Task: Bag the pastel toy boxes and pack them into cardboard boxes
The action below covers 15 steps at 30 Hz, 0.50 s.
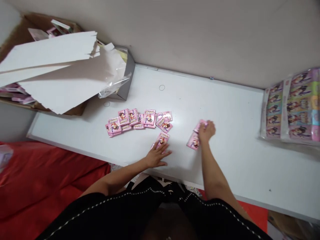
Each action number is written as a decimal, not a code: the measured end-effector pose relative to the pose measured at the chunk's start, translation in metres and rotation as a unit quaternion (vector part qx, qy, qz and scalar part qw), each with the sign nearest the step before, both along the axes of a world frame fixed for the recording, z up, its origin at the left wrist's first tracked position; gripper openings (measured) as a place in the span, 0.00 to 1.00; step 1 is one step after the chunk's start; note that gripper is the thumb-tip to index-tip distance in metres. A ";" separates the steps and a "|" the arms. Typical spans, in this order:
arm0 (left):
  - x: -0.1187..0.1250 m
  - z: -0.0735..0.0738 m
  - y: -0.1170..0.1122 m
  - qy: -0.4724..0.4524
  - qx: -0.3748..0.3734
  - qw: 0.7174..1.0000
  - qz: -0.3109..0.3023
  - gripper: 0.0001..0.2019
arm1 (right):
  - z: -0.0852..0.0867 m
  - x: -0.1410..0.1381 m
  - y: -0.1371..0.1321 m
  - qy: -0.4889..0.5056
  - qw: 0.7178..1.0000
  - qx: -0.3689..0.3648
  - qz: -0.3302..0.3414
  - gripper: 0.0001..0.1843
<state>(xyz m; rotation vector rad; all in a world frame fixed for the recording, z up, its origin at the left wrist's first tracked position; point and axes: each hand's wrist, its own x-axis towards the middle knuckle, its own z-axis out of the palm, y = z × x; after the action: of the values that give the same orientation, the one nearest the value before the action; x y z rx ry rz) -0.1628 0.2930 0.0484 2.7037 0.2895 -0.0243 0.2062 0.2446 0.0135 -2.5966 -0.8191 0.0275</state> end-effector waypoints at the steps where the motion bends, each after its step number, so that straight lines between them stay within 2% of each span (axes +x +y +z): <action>1: 0.002 -0.005 0.004 0.008 -0.002 1.000 0.014 0.37 | -0.003 -0.029 0.019 0.012 1.000 -0.001 0.014 0.29; 5: -0.012 -0.011 0.047 0.045 0.004 0.995 0.093 0.31 | -0.002 -0.132 0.099 0.134 0.986 0.003 0.100 0.31; 8: -0.041 -0.009 0.073 0.059 0.021 0.990 0.127 0.30 | 0.011 -0.184 0.135 0.183 0.972 0.010 0.144 0.29; 12: -0.092 -0.009 0.079 0.072 0.053 0.978 0.189 0.31 | 0.027 -0.224 0.149 0.243 0.942 -0.007 0.230 0.32; 15: -0.122 -0.004 0.079 0.066 0.072 0.968 0.230 0.33 | 0.041 -0.230 0.133 0.278 0.924 -0.012 0.262 0.36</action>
<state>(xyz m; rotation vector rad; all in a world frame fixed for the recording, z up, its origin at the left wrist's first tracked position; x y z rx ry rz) -0.2843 0.3719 0.0448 2.7098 0.9869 -0.0493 -0.0242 0.3779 0.0549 -2.1253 -1.2416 0.8832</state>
